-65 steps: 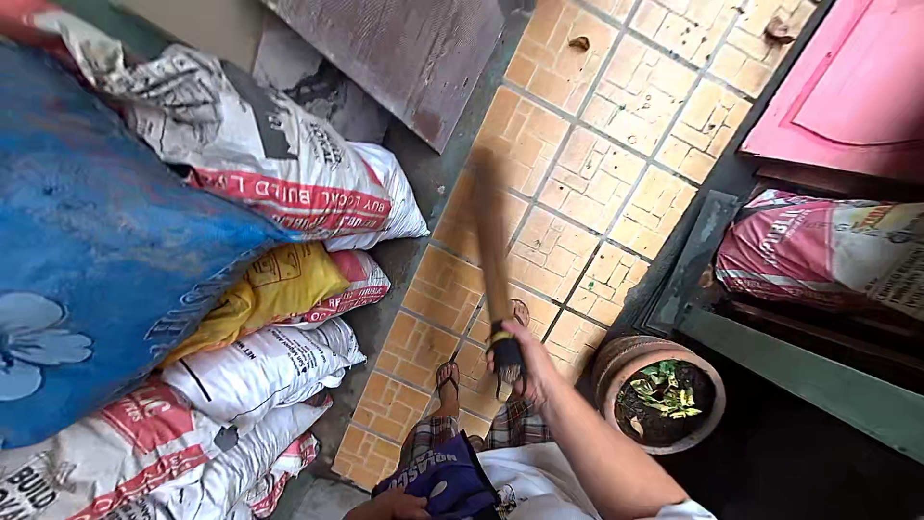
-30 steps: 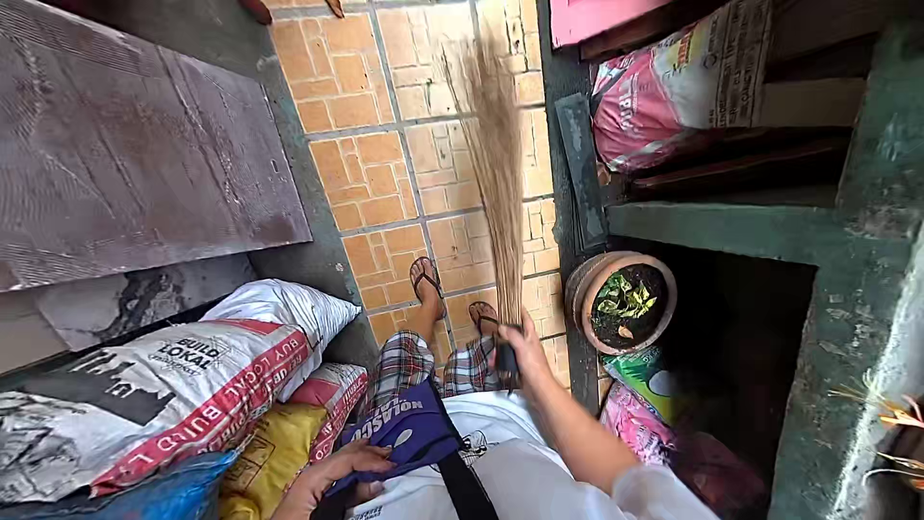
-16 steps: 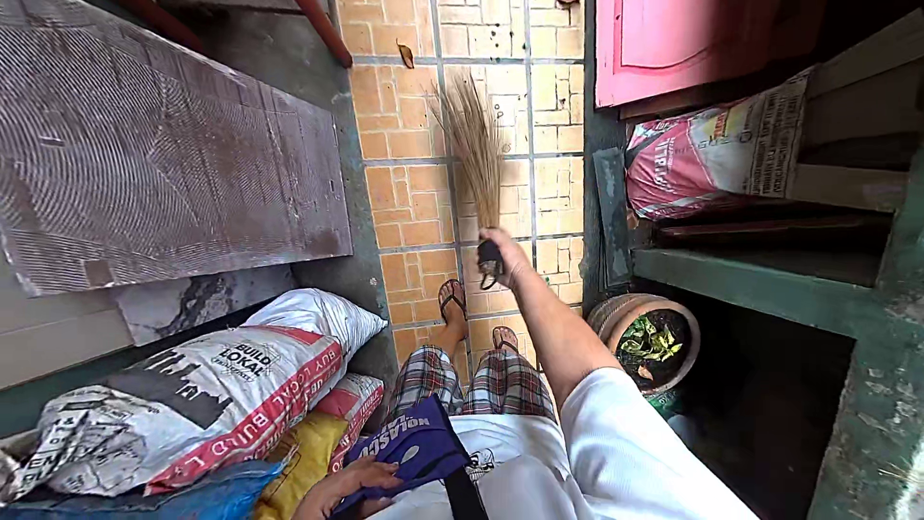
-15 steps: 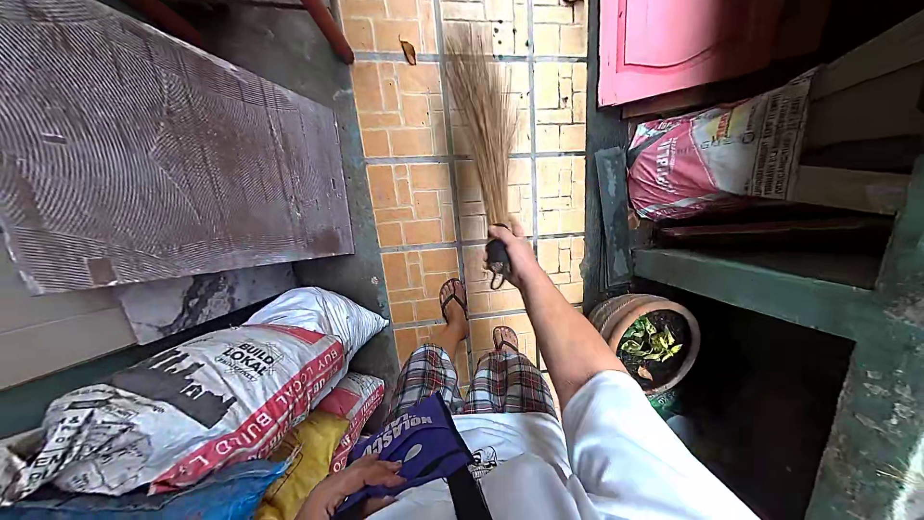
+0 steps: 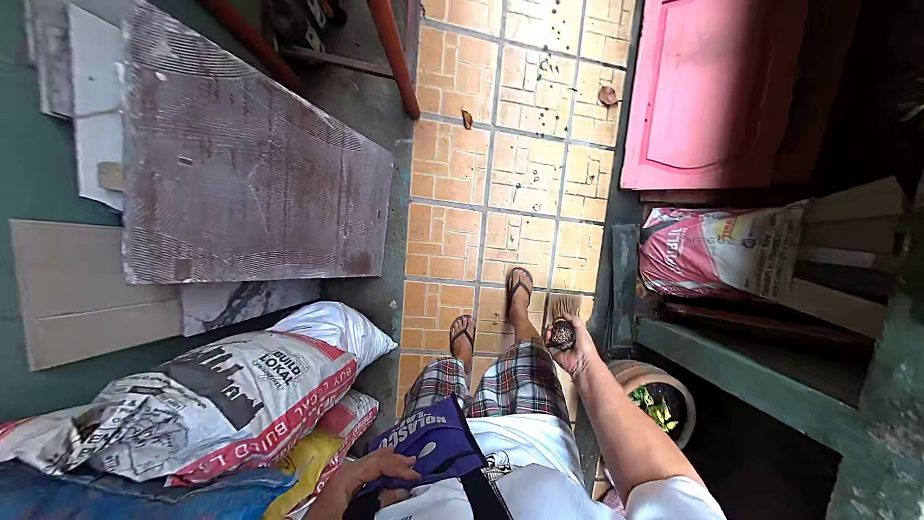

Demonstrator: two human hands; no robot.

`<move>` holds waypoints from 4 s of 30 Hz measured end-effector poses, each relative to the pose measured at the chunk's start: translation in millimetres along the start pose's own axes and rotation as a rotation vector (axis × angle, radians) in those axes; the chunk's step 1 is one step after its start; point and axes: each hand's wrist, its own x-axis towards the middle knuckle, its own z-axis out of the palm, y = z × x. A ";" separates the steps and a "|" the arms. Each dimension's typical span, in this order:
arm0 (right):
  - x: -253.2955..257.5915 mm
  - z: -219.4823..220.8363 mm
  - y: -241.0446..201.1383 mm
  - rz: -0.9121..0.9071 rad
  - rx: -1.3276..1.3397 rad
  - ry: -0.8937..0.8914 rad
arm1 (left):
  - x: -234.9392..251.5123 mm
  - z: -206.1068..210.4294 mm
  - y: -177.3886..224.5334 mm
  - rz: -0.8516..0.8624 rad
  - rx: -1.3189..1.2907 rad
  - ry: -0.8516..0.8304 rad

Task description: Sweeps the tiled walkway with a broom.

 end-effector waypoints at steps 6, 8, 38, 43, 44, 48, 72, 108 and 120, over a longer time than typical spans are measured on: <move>-13.2 12.4 15.5 -0.027 -0.901 -0.330 | 26.0 13.6 30.4 -0.049 -0.097 0.101; -43.0 37.3 23.0 0.285 -0.850 -0.429 | 37.6 21.4 41.3 -0.046 -0.117 0.128; 40.7 192.6 -265.1 0.259 -0.668 -0.301 | 154.4 68.2 144.9 0.016 -0.078 0.242; 71.4 186.4 -293.2 -0.406 -1.001 -0.241 | 190.2 66.7 166.2 0.072 -0.041 0.218; 58.3 177.0 -281.9 -0.429 -1.019 -0.262 | 197.1 64.5 165.8 0.108 -0.032 0.223; -31.1 127.9 -256.4 -0.075 -0.737 -0.438 | 219.0 46.7 184.5 0.132 -0.031 0.202; 36.8 378.9 -305.8 0.313 -0.747 -0.313 | 295.8 -225.7 277.8 0.140 0.698 0.345; 78.1 601.4 -467.2 0.108 -1.138 -0.717 | 549.9 -420.4 495.9 -0.045 1.286 1.000; 151.3 683.9 -395.8 0.003 -1.096 -0.656 | 544.6 -421.4 479.2 0.059 1.238 1.096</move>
